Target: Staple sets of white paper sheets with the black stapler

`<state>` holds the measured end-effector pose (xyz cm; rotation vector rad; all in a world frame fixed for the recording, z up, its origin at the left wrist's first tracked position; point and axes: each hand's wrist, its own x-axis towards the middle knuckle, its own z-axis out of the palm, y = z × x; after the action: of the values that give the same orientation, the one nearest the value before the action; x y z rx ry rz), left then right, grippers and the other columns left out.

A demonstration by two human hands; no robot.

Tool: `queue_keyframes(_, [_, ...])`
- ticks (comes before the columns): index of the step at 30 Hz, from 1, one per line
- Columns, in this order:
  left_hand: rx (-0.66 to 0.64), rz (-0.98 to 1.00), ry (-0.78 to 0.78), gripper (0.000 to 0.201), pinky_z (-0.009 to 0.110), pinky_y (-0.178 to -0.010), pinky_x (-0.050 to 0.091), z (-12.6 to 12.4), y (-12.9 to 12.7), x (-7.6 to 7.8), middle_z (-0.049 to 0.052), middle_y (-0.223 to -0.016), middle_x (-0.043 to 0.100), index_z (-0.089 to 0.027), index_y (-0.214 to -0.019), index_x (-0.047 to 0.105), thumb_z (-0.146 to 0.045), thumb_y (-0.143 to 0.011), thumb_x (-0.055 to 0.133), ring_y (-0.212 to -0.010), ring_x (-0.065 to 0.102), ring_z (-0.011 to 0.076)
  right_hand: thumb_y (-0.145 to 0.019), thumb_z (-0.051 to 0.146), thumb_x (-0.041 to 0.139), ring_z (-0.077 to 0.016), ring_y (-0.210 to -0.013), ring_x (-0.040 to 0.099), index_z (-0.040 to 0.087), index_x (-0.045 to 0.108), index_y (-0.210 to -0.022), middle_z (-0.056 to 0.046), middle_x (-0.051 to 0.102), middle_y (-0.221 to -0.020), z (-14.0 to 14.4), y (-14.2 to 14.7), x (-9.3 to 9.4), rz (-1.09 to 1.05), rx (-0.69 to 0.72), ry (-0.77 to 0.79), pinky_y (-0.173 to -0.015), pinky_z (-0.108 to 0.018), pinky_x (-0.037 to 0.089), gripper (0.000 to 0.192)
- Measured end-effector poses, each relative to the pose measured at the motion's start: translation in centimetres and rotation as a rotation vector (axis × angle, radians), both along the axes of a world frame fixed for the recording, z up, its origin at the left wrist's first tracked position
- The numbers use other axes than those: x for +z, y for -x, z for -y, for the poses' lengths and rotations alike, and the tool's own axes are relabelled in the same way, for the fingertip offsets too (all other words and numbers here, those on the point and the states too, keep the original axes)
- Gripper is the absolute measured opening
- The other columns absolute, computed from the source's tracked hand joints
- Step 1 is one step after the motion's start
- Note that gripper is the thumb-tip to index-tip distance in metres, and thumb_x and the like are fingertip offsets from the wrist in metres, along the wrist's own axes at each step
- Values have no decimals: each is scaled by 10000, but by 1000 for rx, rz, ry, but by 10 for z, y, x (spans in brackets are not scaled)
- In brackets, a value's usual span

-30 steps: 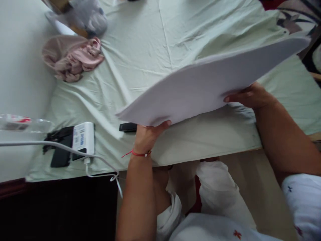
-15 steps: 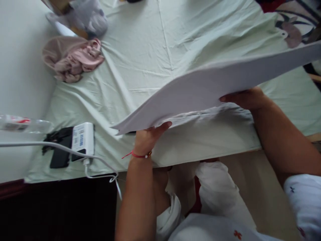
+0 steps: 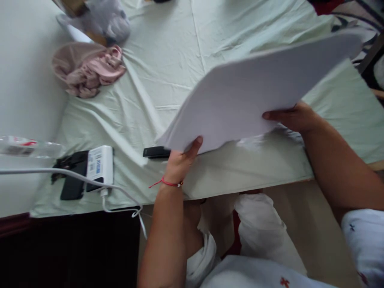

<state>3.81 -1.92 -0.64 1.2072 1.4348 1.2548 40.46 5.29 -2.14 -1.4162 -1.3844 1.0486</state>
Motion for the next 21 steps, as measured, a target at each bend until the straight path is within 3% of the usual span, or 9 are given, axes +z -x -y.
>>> queue_keyframes(3, [-27, 133, 87, 457, 452, -1386, 399, -1, -1, 1, 114, -1323, 815, -241, -1137, 817, -562, -856, 979, -1488, 656, 318, -606, 556, 1030, -224, -865, 691, 247, 810, -835, -11, 793, -932, 4, 3, 4, -37, 44, 22, -950, -486, 672, 444])
queue_keyframes(8, [65, 411, 262, 554, 493, -1187, 640, -3, -7, 3, 108, -1356, 823, -249, -1110, 812, -516, -709, 1085, -1345, 754, 357, -585, 553, 1061, -202, -806, 644, 235, 788, -790, -16, 741, -858, 7, 7, 9, -106, 44, 81, -868, -445, 644, 466])
queue_keyframes(12, [81, 424, 297, 610, 492, -1132, 679, -4, -11, 4, 102, -1260, 855, -240, -1104, 812, -505, -647, 1116, -1283, 785, 367, -551, 581, 1077, -217, -818, 657, 237, 773, -789, -36, 757, -884, 5, 10, 7, -122, 10, 93, -849, -463, 652, 517])
queue_keyframes(18, [34, 428, 282, 562, 497, -1108, 691, -4, -10, 1, 118, -1236, 855, -235, -1121, 799, -484, -709, 1090, -1278, 788, 376, -502, 585, 1091, -186, -730, 606, 235, 747, -721, -26, 742, -807, 3, 9, 4, -119, 6, 153, -775, -444, 660, 538])
queue_keyframes(21, [42, 443, 261, 572, 485, -1132, 671, -3, -8, 3, 130, -1283, 840, -223, -1126, 789, -457, -700, 1093, -1306, 773, 370, -488, 500, 1095, -213, -816, 659, 247, 777, -778, -25, 774, -887, 4, 8, 5, -157, -27, 99, -897, -480, 659, 499])
